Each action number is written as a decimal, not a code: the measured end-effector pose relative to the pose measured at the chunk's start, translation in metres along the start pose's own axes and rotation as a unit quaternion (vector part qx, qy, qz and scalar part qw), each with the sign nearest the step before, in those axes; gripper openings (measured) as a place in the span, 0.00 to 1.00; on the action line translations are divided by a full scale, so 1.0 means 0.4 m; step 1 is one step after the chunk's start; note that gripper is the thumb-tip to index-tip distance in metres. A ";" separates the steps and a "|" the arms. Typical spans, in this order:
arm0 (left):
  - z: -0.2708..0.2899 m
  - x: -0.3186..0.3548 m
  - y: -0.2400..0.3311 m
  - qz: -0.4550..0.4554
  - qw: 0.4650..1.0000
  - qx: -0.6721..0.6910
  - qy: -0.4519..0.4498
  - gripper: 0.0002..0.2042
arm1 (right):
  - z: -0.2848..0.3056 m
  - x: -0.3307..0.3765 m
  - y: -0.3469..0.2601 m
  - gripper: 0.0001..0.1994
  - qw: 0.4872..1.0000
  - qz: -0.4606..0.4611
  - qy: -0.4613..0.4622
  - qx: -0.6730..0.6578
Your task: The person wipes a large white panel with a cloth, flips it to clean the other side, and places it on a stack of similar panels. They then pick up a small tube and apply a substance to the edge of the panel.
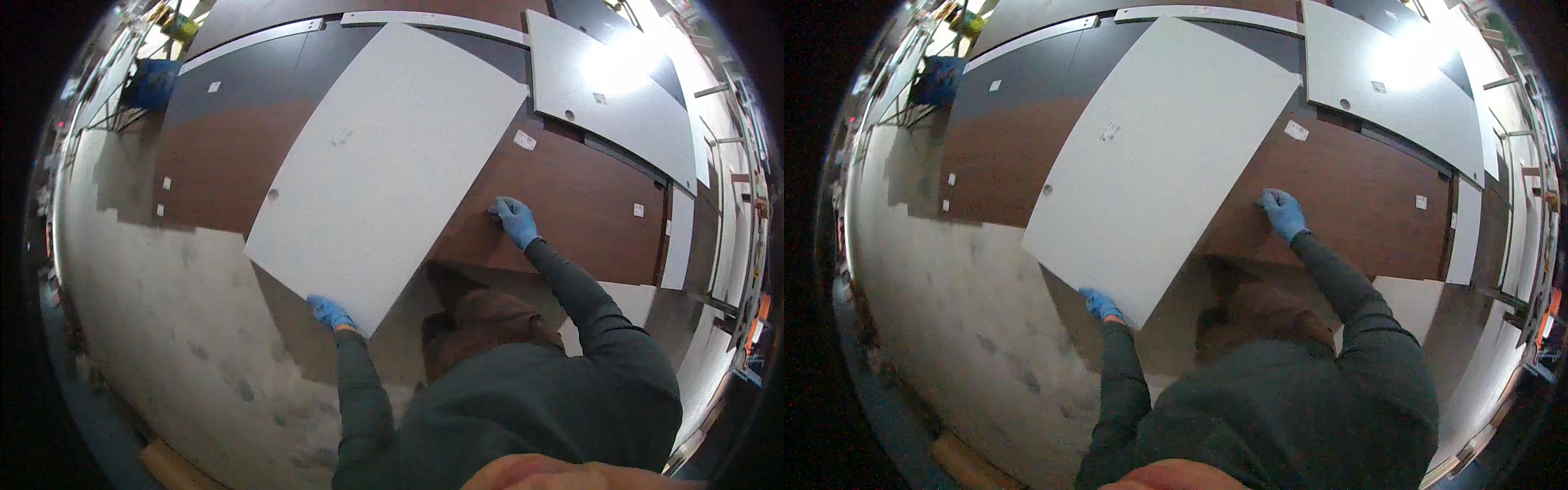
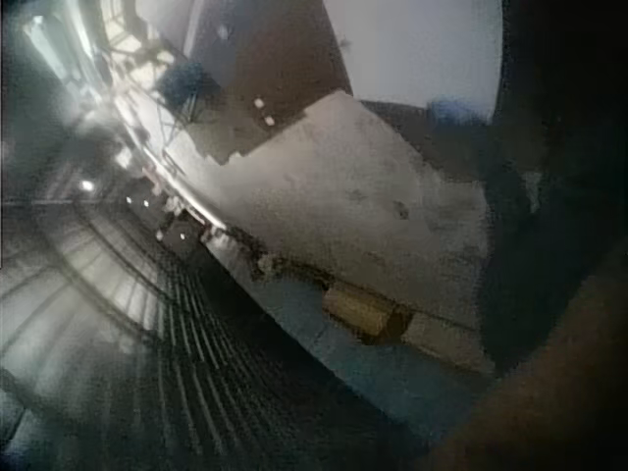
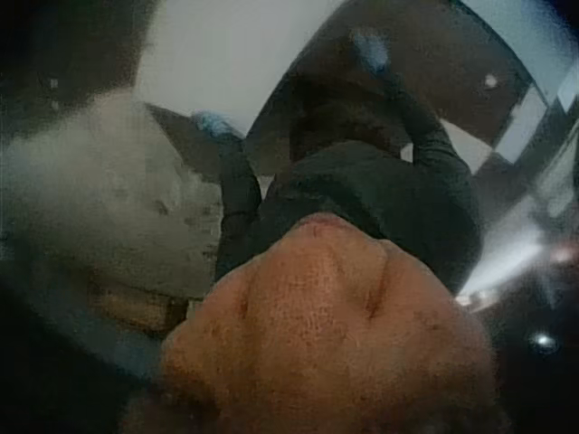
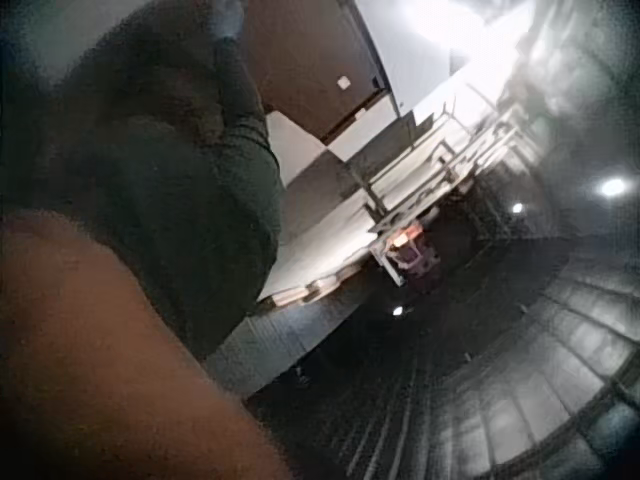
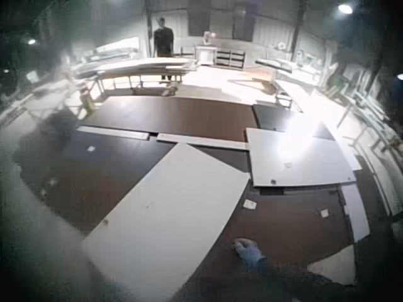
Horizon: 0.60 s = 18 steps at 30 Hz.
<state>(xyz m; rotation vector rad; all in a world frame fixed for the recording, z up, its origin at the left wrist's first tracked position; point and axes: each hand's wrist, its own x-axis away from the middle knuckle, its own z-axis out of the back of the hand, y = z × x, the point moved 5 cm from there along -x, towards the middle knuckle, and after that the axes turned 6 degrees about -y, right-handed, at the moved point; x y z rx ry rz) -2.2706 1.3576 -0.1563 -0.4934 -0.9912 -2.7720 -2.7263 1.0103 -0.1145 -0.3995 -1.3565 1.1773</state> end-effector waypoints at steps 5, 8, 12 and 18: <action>-0.052 -0.097 -0.135 0.109 0.976 -0.184 0.034 0.30 | -0.030 -0.072 -0.059 0.19 0.996 0.007 0.086 0.038; -0.079 -0.125 -0.173 0.140 0.950 -0.276 0.023 0.29 | -0.043 -0.100 -0.070 0.19 0.995 -0.019 0.093 0.008; -0.067 -0.105 -0.191 0.228 0.968 -0.072 0.081 0.40 | -0.066 -0.134 -0.081 0.19 0.991 -0.021 0.132 -0.010; -0.038 -0.057 -0.107 0.248 0.969 0.018 -0.004 0.44 | -0.087 -0.182 -0.080 0.19 0.983 -0.030 0.180 0.022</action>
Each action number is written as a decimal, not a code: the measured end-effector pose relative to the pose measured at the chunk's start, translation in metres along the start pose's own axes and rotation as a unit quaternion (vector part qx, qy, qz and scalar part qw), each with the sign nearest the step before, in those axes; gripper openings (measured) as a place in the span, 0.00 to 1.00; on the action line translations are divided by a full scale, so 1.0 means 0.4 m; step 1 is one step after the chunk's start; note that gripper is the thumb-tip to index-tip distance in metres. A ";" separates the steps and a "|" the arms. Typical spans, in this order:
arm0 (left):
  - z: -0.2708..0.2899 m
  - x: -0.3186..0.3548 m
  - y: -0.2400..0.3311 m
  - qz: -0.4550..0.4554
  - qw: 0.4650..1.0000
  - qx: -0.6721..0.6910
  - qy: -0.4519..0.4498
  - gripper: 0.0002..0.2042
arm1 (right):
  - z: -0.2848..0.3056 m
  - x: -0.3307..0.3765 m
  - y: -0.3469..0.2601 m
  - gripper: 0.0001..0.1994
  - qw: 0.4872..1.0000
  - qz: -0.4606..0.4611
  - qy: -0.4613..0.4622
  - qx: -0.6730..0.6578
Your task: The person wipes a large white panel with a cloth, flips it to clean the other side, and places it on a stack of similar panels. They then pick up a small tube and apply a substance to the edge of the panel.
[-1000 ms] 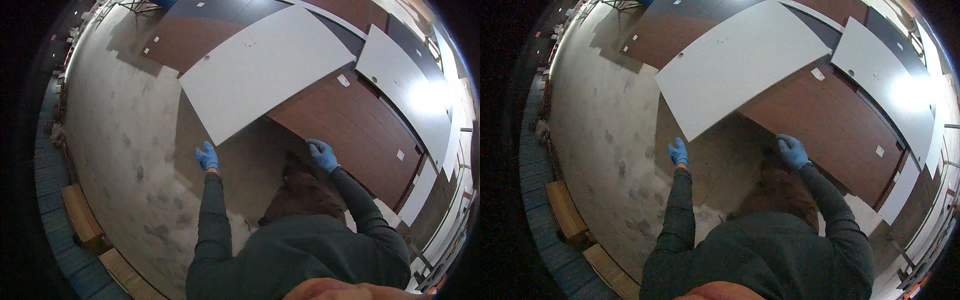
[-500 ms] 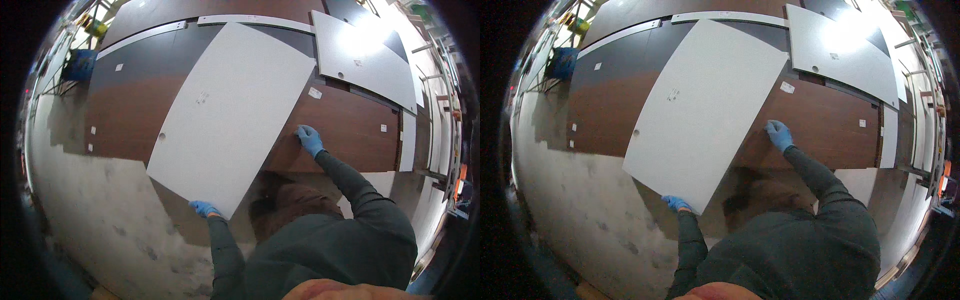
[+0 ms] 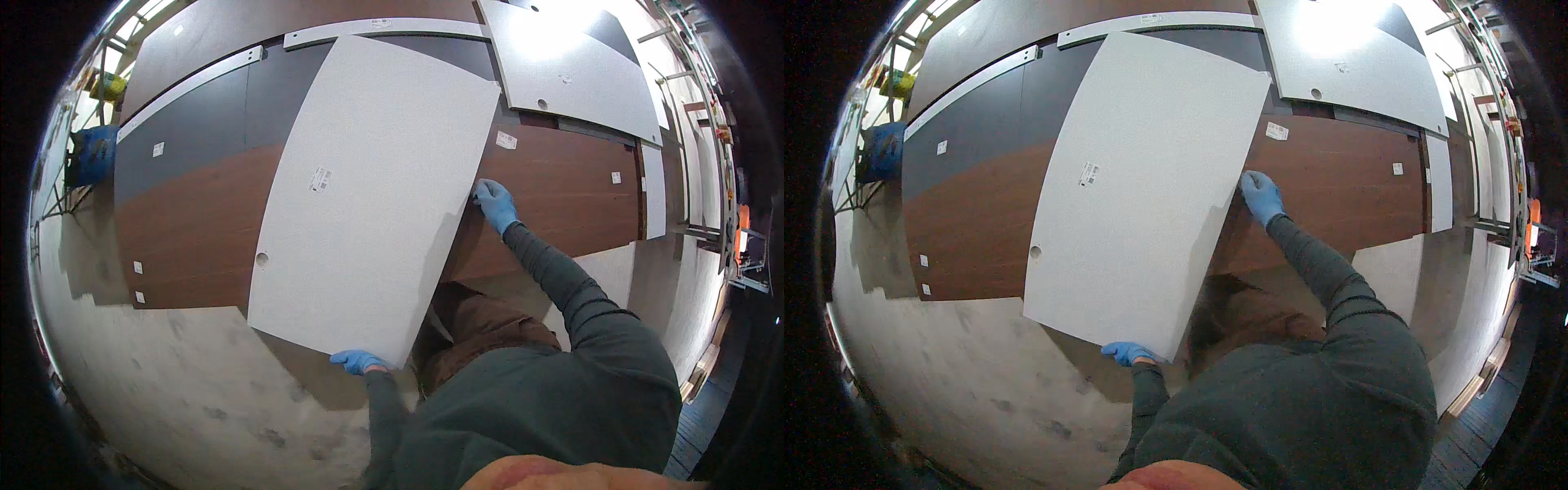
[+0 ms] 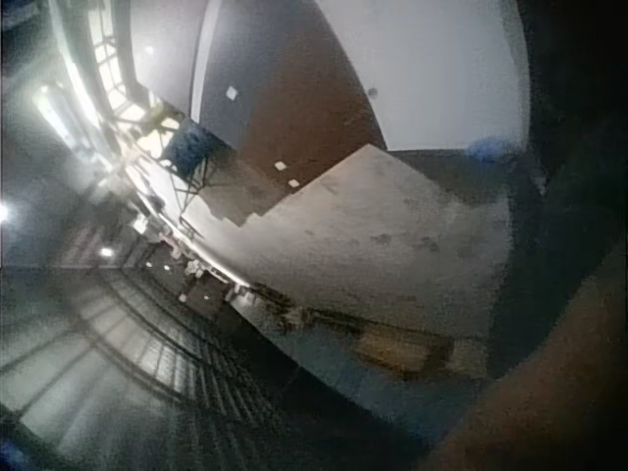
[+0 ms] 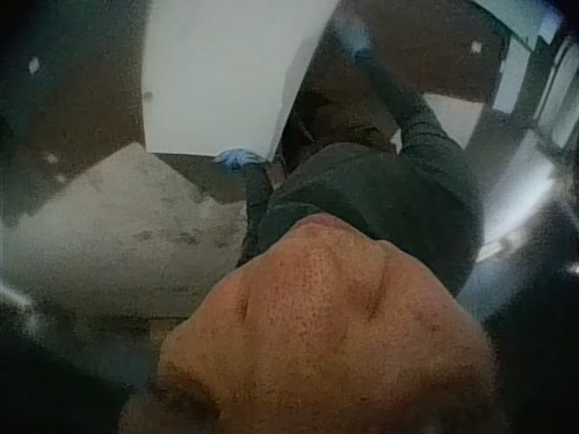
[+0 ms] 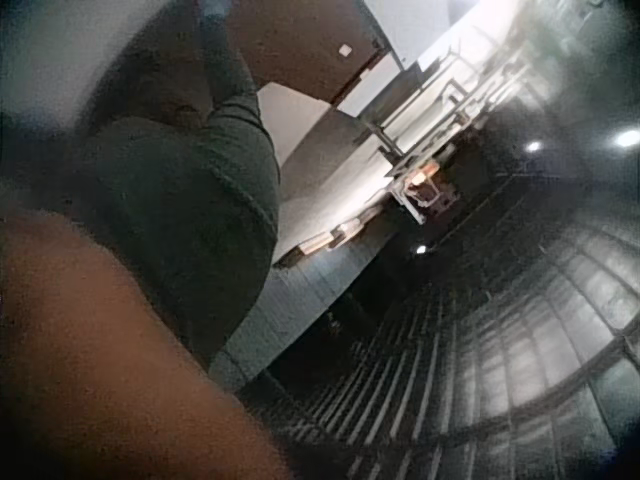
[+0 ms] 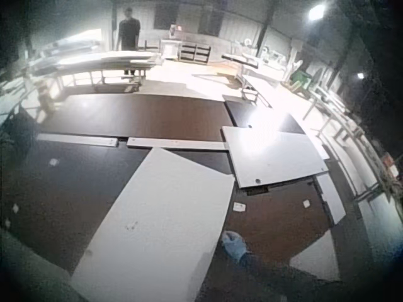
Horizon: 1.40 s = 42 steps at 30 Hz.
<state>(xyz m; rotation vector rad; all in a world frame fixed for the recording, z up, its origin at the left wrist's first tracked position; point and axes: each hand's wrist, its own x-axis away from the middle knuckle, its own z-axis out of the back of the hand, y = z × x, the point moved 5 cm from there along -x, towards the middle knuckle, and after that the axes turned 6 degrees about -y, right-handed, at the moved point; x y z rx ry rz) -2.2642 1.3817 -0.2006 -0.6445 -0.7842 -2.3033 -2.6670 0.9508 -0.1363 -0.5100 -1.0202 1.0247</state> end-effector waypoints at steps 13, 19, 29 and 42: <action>0.014 0.046 0.065 -0.080 0.997 0.009 -0.005 0.39 | 0.000 -0.024 -0.022 0.20 0.995 -0.015 -0.061 -0.075; -0.024 -0.167 -0.078 -0.154 0.928 -0.314 0.128 0.32 | 0.009 -0.017 -0.015 0.20 0.991 -0.069 -0.060 -0.099; -0.043 -0.181 -0.086 -0.322 0.933 -0.039 0.158 0.40 | 0.000 -0.101 -0.041 0.22 0.990 -0.122 -0.014 -0.075; -0.070 -0.134 -0.011 -0.222 0.690 -0.687 0.057 0.26 | 0.008 -0.271 -0.153 0.45 0.933 -0.030 -0.098 -0.344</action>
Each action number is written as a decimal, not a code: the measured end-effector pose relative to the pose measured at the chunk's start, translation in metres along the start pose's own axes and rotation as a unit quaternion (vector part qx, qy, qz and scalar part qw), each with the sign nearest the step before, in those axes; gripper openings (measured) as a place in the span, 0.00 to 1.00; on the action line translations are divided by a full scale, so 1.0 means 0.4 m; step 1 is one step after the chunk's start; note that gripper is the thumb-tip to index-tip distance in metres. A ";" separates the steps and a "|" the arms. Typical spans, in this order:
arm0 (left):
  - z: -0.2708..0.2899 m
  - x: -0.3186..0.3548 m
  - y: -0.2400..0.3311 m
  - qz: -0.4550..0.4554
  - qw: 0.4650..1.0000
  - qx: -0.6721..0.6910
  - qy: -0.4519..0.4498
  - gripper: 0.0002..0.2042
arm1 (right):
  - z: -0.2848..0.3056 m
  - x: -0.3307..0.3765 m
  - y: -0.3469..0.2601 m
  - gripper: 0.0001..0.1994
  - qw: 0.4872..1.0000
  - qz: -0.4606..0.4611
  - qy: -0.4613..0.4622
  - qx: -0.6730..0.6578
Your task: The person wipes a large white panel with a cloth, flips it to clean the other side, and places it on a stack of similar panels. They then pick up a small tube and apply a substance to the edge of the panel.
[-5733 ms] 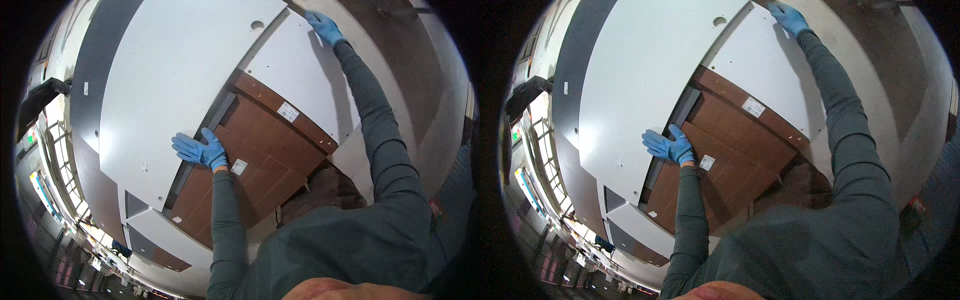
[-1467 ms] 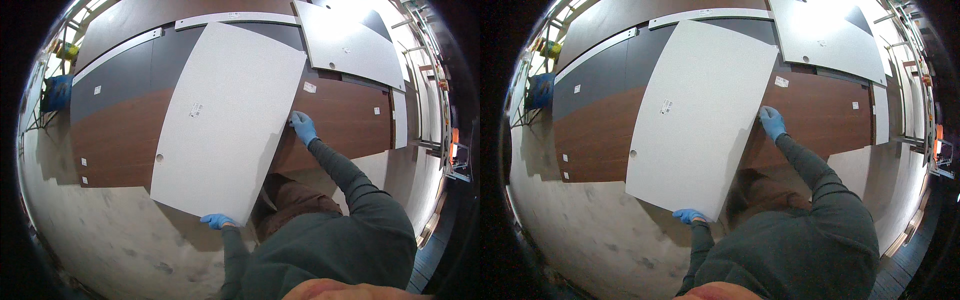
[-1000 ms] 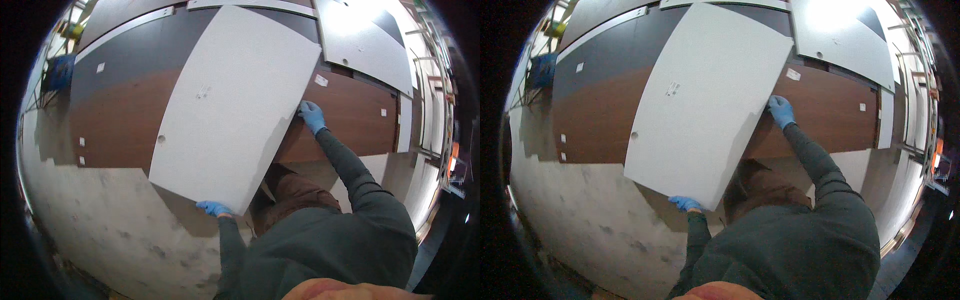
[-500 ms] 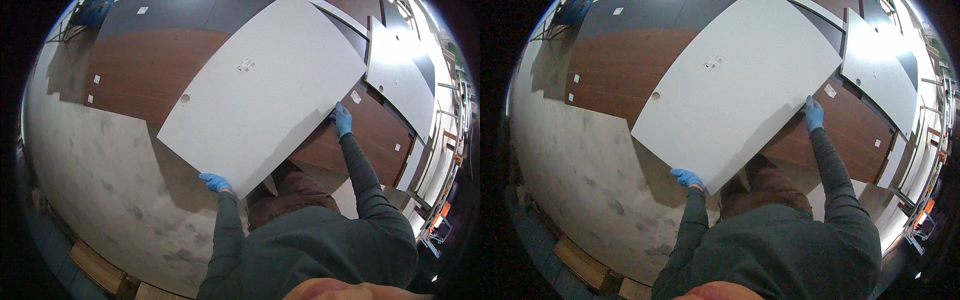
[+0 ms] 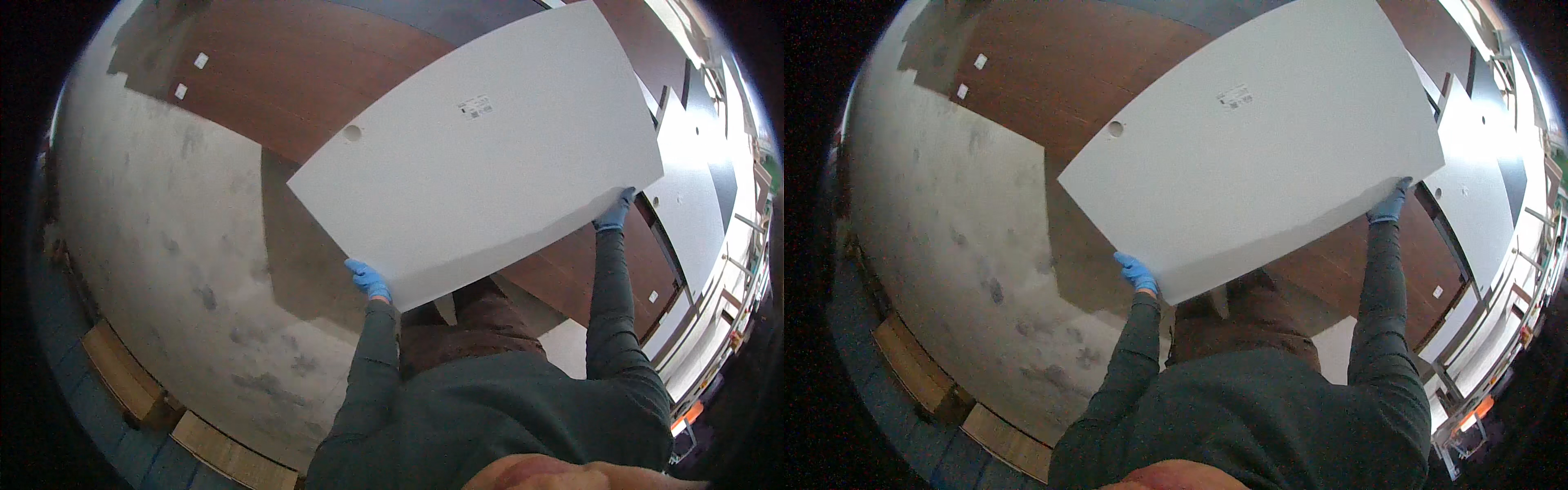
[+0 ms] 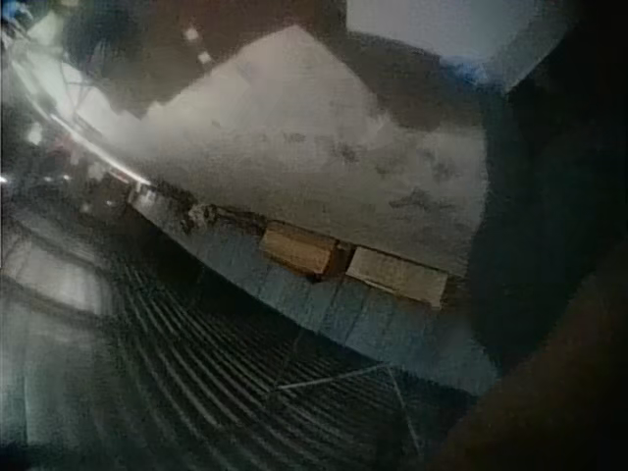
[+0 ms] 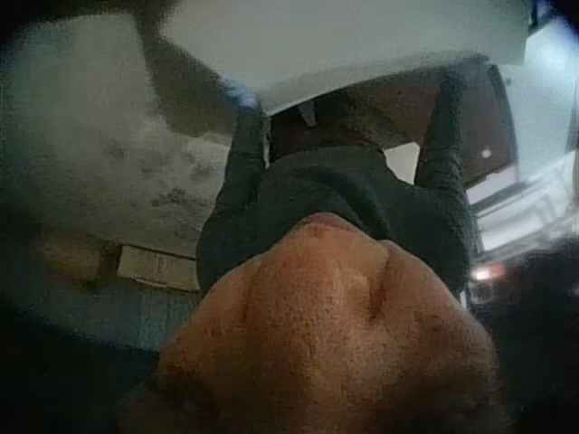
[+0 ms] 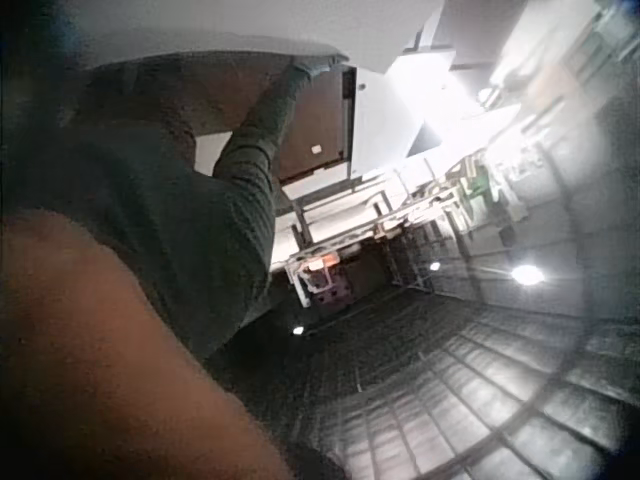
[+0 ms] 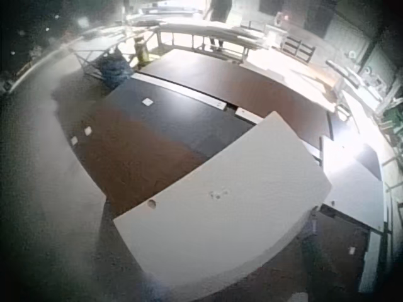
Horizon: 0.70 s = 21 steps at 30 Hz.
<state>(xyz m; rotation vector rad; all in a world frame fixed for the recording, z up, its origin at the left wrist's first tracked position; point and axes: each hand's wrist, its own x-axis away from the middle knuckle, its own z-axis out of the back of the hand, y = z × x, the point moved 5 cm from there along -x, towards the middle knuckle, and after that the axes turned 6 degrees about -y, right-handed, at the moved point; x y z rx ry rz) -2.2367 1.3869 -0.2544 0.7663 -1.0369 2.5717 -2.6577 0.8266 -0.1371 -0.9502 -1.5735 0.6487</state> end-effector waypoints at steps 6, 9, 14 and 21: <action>0.060 -0.106 -0.018 -0.079 0.750 -0.654 0.067 0.25 | -0.015 0.068 -0.033 0.45 0.997 0.054 0.047 -0.002; 0.114 -0.126 -0.045 -0.091 0.697 -0.708 0.066 0.26 | -0.040 0.118 -0.052 0.47 0.994 0.067 0.085 0.018; 0.108 -0.142 -0.163 -0.007 0.695 -0.711 0.109 0.29 | -0.148 0.231 -0.129 0.44 0.985 0.135 0.096 0.047; 0.012 -0.272 -0.513 0.148 -0.211 -0.949 -0.180 0.29 | -0.432 0.493 -0.151 0.43 0.981 0.194 -0.003 0.022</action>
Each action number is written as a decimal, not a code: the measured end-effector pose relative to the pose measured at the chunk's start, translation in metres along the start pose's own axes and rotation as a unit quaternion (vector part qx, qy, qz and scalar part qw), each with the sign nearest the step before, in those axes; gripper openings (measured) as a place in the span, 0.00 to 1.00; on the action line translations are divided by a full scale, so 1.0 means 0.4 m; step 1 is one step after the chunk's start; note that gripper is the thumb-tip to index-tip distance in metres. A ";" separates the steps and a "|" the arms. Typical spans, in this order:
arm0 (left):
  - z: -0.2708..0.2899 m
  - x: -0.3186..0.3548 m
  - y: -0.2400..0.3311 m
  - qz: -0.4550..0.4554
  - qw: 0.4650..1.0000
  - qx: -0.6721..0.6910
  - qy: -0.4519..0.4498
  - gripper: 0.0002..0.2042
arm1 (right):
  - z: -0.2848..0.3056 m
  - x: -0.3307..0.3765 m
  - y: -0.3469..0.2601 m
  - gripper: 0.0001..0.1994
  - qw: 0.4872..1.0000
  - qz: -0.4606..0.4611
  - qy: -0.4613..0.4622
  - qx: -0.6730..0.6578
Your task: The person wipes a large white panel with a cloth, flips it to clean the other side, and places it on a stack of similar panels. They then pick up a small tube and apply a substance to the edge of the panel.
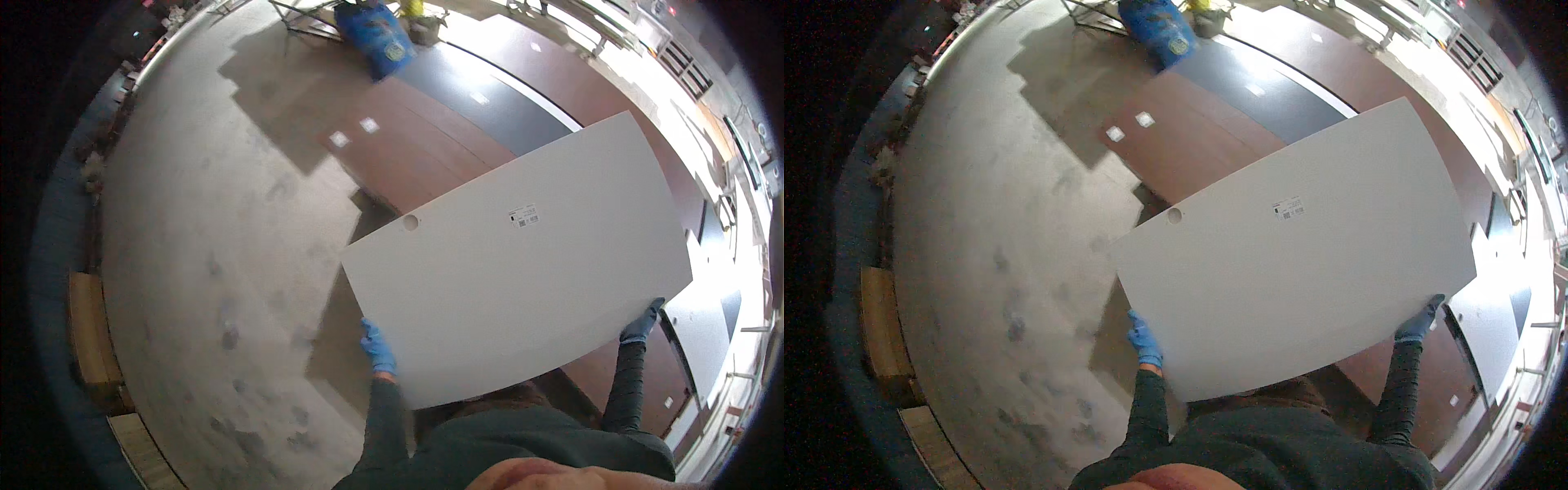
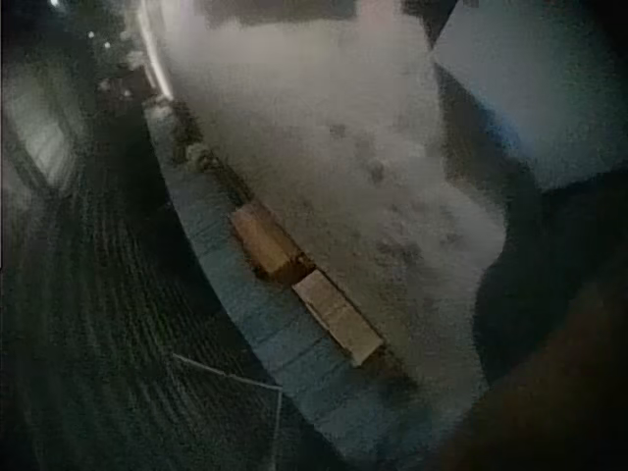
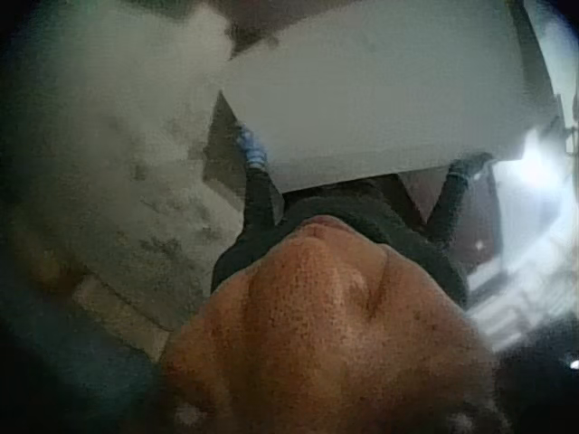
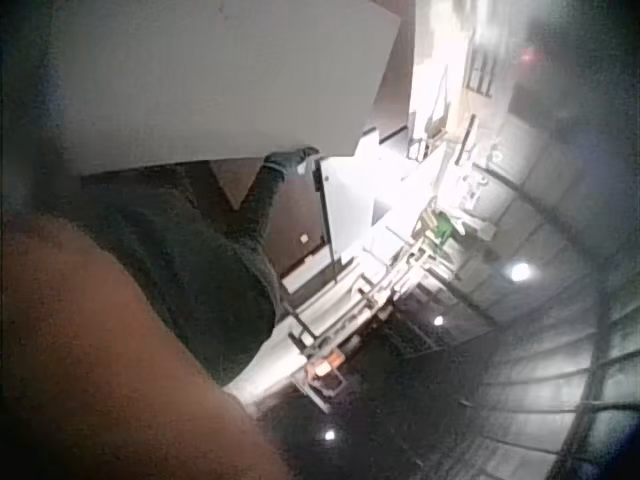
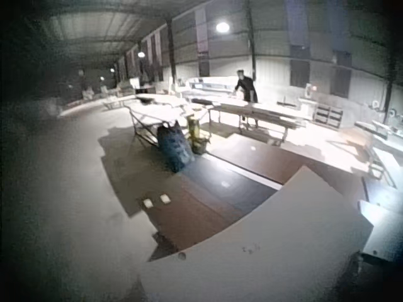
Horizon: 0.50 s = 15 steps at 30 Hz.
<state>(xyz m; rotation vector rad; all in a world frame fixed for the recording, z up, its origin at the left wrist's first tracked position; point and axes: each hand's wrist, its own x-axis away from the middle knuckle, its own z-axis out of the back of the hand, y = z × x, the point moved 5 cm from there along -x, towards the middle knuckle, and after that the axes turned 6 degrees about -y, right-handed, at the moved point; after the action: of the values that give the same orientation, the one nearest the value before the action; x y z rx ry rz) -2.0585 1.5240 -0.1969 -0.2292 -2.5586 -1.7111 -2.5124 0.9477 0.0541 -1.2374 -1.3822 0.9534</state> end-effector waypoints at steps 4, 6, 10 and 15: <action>0.096 -0.204 0.339 -0.088 0.993 -0.079 0.021 0.25 | -0.270 0.182 0.022 0.40 0.983 -0.028 -0.123 -0.130; 0.183 -0.243 0.496 0.077 0.937 -0.252 0.231 0.23 | -0.397 0.262 0.023 0.38 0.987 0.092 -0.127 -0.035; 0.246 -0.347 0.782 0.068 0.968 -0.180 0.160 0.26 | -0.621 0.410 0.082 0.36 0.987 0.101 -0.115 -0.047; 0.305 -0.604 0.922 0.032 0.977 -0.140 0.161 0.27 | -0.930 0.523 0.210 0.39 0.963 -0.095 -0.162 -0.193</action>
<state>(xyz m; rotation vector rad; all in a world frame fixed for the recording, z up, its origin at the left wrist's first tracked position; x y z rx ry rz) -1.7587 1.7524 0.0624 -0.0383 -2.0633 -1.9009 -2.1248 1.1433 0.0760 -1.2336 -1.9810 0.7971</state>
